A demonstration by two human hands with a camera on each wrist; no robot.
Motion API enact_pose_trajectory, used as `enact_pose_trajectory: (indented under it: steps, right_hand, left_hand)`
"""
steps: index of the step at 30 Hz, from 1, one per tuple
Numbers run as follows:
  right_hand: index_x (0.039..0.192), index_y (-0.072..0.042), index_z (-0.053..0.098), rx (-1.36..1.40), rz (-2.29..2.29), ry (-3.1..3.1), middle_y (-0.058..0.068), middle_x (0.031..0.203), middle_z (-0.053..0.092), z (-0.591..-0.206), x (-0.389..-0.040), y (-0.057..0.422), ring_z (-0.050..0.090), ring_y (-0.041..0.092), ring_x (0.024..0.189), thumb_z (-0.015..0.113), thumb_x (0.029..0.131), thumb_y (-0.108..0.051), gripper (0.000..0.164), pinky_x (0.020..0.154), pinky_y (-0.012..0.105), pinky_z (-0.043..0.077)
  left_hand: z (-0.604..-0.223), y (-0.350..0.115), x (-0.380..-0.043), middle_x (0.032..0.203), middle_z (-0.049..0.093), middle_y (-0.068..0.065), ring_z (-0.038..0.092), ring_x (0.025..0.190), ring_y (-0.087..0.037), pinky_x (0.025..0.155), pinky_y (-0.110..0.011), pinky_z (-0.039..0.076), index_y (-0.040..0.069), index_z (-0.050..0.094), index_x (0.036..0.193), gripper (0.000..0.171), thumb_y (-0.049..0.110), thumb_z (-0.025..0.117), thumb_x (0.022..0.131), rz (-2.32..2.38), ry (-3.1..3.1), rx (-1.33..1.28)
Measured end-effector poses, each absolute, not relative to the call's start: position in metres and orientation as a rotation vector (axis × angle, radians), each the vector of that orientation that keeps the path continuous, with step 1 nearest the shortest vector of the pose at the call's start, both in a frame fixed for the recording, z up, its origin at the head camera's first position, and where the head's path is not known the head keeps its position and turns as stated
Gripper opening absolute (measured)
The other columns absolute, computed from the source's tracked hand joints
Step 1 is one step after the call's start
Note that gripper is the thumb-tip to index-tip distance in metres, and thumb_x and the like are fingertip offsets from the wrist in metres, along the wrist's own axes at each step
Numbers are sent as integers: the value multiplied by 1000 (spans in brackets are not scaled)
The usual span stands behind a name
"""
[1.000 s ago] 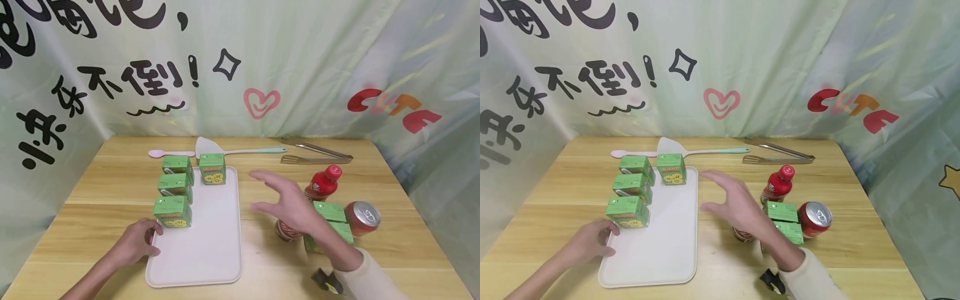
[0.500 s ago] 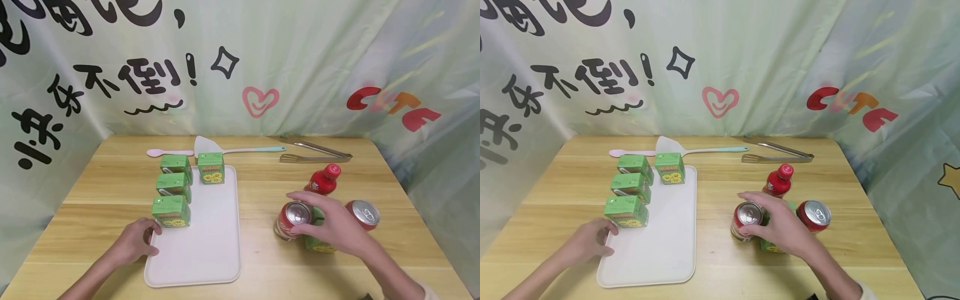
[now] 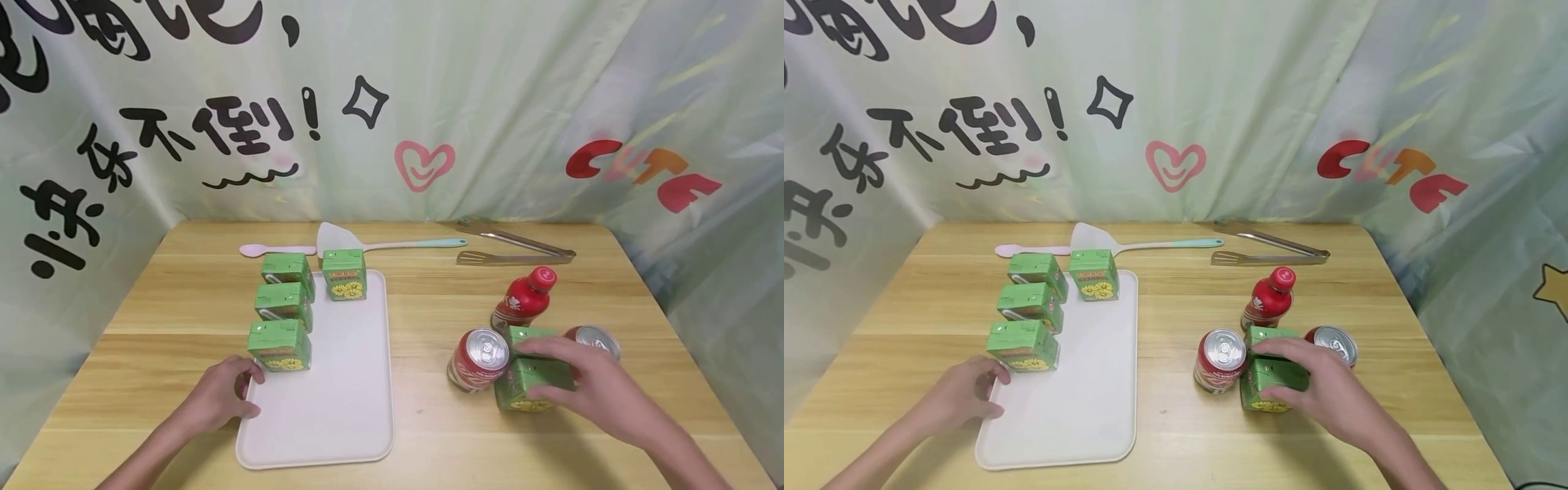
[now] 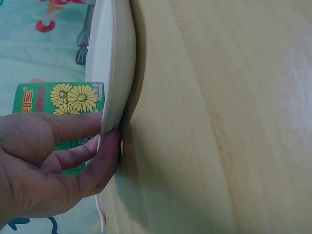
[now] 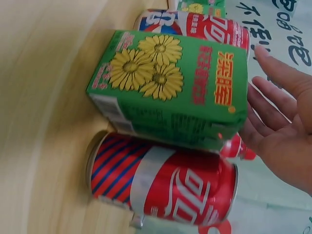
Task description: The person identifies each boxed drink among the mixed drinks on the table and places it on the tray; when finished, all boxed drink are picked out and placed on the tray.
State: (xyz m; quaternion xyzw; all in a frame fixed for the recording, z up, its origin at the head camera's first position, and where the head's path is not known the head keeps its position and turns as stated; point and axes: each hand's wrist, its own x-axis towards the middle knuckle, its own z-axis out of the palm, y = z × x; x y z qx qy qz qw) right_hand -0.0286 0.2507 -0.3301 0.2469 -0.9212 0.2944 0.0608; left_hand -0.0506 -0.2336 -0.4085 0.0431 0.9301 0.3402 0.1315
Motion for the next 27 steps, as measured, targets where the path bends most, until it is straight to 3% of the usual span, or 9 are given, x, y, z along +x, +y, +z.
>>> enact_pose_trajectory:
  steps: [6, 17, 22, 27]
  right_hand:
    - [103, -25, 61, 607, 850, -2867, -12, 96, 58, -331, -20, 261, 48, 7, 82, 82, 53, -16, 55, 59, 23, 48]
    - [98, -23, 62, 549, 751, -2846, -12, 95, 60, -334, -17, 257, 52, 6, 80, 82, 50, -14, 53, 60, 23, 49]
    - [97, -23, 63, 481, 761, -2799, -12, 94, 60, -340, -10, 257, 52, 3, 80, 83, 52, -22, 50, 63, 16, 45]
    - [99, -23, 63, 338, 853, -2731, -6, 96, 61, -351, 0, 258, 49, -3, 86, 82, 53, -24, 50, 73, 5, 34]
  left_hand:
    - [-409, -234, -50, 73, 45, -4, 44, 63, -16, 50, -23, 38, 5, 57, 84, 41, -1, 79, 50, 992, 2699, 128]
    - [-408, -233, -50, 73, 45, -4, 43, 63, -16, 49, -23, 38, 5, 57, 84, 40, -1, 79, 51, 995, 2689, 116]
    - [-408, -234, -50, 73, 45, -4, 43, 63, -16, 49, -23, 38, 5, 57, 84, 40, -1, 79, 51, 990, 2697, 123]
    - [-408, -234, -51, 72, 45, -4, 43, 62, -15, 49, -23, 38, 5, 57, 83, 39, -1, 78, 51, 987, 2695, 133]
